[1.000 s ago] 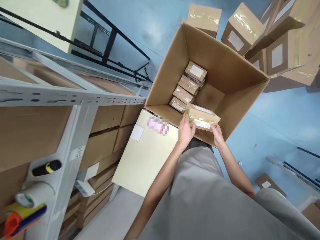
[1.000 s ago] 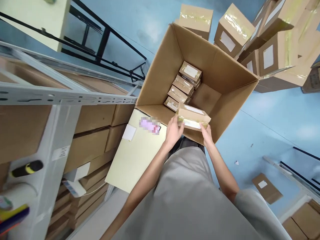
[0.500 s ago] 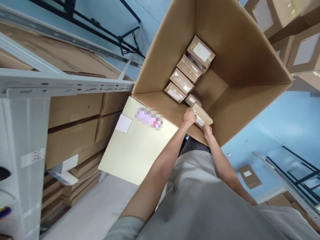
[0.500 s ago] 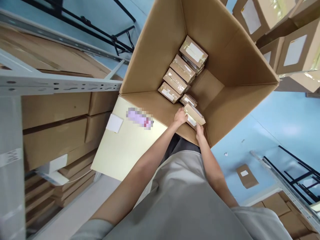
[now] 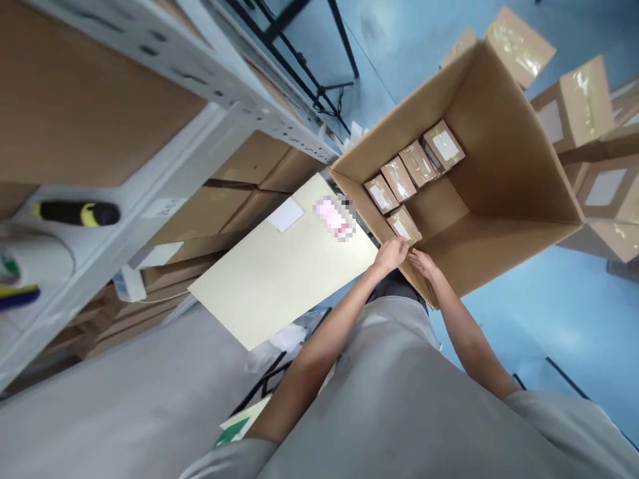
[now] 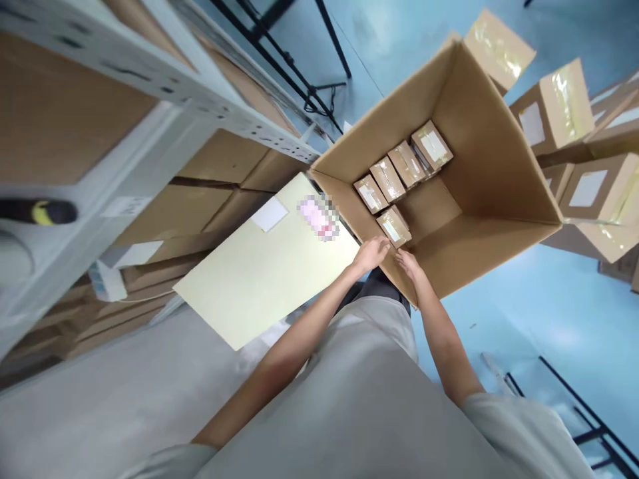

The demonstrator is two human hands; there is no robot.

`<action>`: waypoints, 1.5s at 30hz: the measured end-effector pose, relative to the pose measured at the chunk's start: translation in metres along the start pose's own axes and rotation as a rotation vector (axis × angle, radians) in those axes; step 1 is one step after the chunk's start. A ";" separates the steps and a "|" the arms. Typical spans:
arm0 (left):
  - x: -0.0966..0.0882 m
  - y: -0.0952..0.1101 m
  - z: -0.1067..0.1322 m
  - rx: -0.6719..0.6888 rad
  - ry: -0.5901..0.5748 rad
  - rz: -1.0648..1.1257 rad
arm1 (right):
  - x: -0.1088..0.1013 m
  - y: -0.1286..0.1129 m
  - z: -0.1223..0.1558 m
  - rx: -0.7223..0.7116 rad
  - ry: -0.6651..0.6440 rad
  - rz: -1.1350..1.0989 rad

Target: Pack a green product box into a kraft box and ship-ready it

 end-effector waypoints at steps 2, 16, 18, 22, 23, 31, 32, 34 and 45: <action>-0.016 -0.001 0.028 0.022 0.060 0.099 | -0.002 -0.019 0.015 0.004 -0.029 0.034; -0.060 -0.198 0.305 0.131 0.903 1.003 | 0.137 -0.163 0.178 -0.713 -0.082 0.314; -0.059 -0.231 0.351 0.164 1.037 1.081 | 0.190 -0.150 0.209 -0.782 -0.169 0.394; -0.055 -0.284 0.451 0.218 1.293 1.185 | 0.307 -0.082 0.269 -0.855 -0.421 0.632; -0.052 -0.296 0.477 0.223 1.354 1.203 | 0.335 -0.058 0.285 -0.858 -0.495 0.693; 0.037 -0.370 0.662 0.212 1.932 1.427 | 0.502 0.128 0.431 -0.832 -1.109 1.118; 0.054 -0.378 0.679 0.196 2.016 1.469 | 0.516 0.146 0.447 -0.829 -1.174 1.163; 0.087 -0.392 0.709 0.158 2.189 1.542 | 0.541 0.180 0.477 -0.808 -1.283 1.236; 0.214 -0.483 0.835 -0.045 2.811 1.704 | 0.665 0.373 0.586 -0.667 -1.560 1.494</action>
Point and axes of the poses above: each hand's wrist, its own z-axis away from the middle knuckle, its own x-axis out of the palm, y = z × x, the point moved 4 cm from there along -z, towards the middle knuckle, and after that the axes turned 13 degrees about z, right-handed, at the moved point
